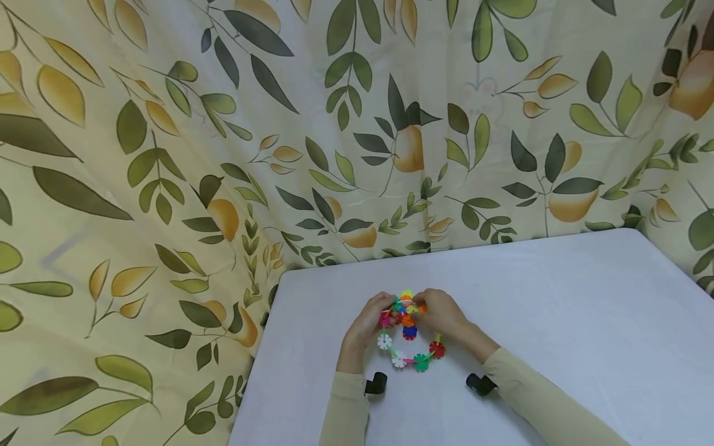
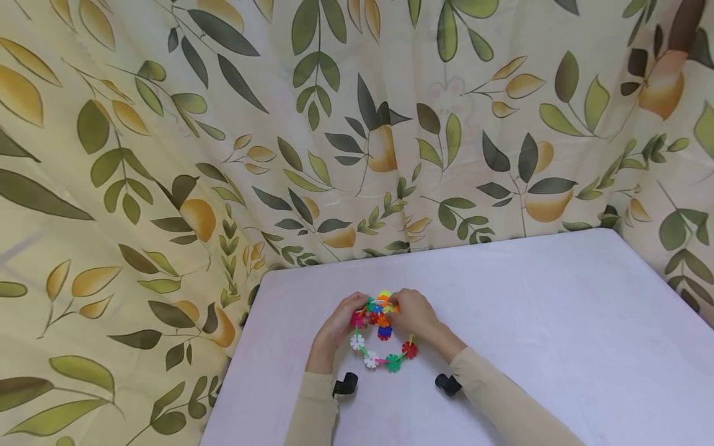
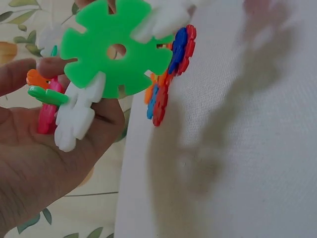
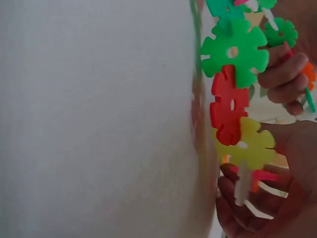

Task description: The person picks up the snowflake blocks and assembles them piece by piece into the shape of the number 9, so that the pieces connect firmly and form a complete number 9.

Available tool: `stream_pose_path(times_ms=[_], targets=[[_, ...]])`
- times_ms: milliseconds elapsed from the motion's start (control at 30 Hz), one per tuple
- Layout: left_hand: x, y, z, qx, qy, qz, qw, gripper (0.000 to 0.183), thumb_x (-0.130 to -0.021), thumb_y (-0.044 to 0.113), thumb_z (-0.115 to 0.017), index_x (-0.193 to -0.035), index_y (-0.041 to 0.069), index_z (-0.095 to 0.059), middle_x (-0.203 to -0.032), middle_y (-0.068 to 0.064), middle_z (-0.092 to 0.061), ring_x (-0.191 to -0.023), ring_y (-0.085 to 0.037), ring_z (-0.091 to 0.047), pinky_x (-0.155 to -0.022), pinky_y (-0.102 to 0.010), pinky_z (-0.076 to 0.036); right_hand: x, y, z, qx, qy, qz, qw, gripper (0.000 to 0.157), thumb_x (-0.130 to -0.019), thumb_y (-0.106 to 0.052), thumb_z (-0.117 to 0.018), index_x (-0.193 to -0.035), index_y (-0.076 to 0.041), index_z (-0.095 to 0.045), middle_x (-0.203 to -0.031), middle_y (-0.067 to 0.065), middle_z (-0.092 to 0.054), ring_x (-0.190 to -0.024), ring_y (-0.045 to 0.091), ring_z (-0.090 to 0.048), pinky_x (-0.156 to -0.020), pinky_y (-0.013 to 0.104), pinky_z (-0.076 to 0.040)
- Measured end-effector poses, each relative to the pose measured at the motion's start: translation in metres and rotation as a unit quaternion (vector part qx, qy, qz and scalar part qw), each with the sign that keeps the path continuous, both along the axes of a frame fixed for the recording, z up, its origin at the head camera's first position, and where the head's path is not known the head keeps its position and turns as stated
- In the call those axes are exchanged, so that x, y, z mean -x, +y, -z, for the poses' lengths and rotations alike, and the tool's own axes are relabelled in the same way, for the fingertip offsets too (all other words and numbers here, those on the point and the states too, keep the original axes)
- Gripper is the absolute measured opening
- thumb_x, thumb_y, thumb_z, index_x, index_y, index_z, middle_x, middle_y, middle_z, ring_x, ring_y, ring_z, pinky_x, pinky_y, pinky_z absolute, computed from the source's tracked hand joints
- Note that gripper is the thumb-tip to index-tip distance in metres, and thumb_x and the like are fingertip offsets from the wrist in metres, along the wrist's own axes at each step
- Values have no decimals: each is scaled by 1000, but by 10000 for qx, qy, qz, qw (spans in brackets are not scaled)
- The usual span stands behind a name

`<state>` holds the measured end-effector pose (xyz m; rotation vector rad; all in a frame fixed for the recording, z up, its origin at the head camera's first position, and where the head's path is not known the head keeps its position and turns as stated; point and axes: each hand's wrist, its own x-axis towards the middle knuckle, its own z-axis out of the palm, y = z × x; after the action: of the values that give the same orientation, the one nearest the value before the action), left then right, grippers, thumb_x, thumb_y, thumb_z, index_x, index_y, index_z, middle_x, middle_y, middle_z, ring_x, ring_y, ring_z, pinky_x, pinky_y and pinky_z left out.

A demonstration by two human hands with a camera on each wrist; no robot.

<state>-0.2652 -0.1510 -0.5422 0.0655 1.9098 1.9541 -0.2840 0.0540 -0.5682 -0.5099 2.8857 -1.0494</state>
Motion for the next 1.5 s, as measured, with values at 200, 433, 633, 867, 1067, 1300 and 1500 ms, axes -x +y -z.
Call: stream_pose_path(times_ms=[200,433,633,867,1067,1300,1500], targets=[[0,3,0,398,129,27,9991,41,-106,37,-58,-122,0,-66,-101,-6,-60,-79,-13,-53,-73,-26,-47,2,-3,3,-200,45,3,9998,23,-86,-18,-86,-103,-4,-80,-93,5,-67,-89,25,-62,-87,47,-55],[-1,4,1,387,273,210,9987,48,-105,36,-63,-123,-9,-63,-81,-5,-52,-68,-16,-47,-66,-31,-40,1,-1,5,338,-88,138,9993,24,-84,-11,-87,-100,-6,-70,-90,2,-69,-82,20,-63,-80,42,-58],[-1,5,2,471,274,162,9984,39,-102,36,-68,-119,0,-69,-80,-6,-54,-69,-18,-47,-64,-30,-41,-2,1,6,829,-112,118,9964,18,-87,-7,-83,-103,-6,-73,-88,0,-70,-74,16,-62,-70,35,-55],[-3,5,2,453,312,58,9985,32,-102,37,-67,-113,7,-71,-81,-5,-56,-71,-18,-50,-67,-29,-44,-7,5,5,1371,-216,213,9901,14,-91,-13,-81,-105,-11,-76,-95,-1,-72,-81,18,-62,-78,39,-54],[-3,4,3,440,382,36,9983,32,-103,36,-66,-112,6,-71,-80,-4,-57,-75,-18,-53,-72,-32,-44,-11,8,1,1941,-148,186,9807,16,-92,-17,-82,-107,-14,-77,-100,-1,-75,-97,24,-67,-90,47,-56],[-2,5,4,359,353,-28,9987,31,-103,34,-66,-112,5,-71,-85,-1,-61,-76,-16,-55,-75,-29,-48,-14,14,-6,2626,-47,581,9631,13,-94,-14,-79,-106,-9,-79,-92,4,-75,-89,22,-71,-79,27,-58],[-1,6,3,378,227,-23,9990,40,-105,32,-63,-117,-5,-69,-85,0,-61,-78,-15,-55,-79,-28,-50,-20,18,-16,3053,-168,760,9491,17,-94,-15,-79,-107,-4,-79,-92,9,-76,-84,26,-74,-72,22,-57]])
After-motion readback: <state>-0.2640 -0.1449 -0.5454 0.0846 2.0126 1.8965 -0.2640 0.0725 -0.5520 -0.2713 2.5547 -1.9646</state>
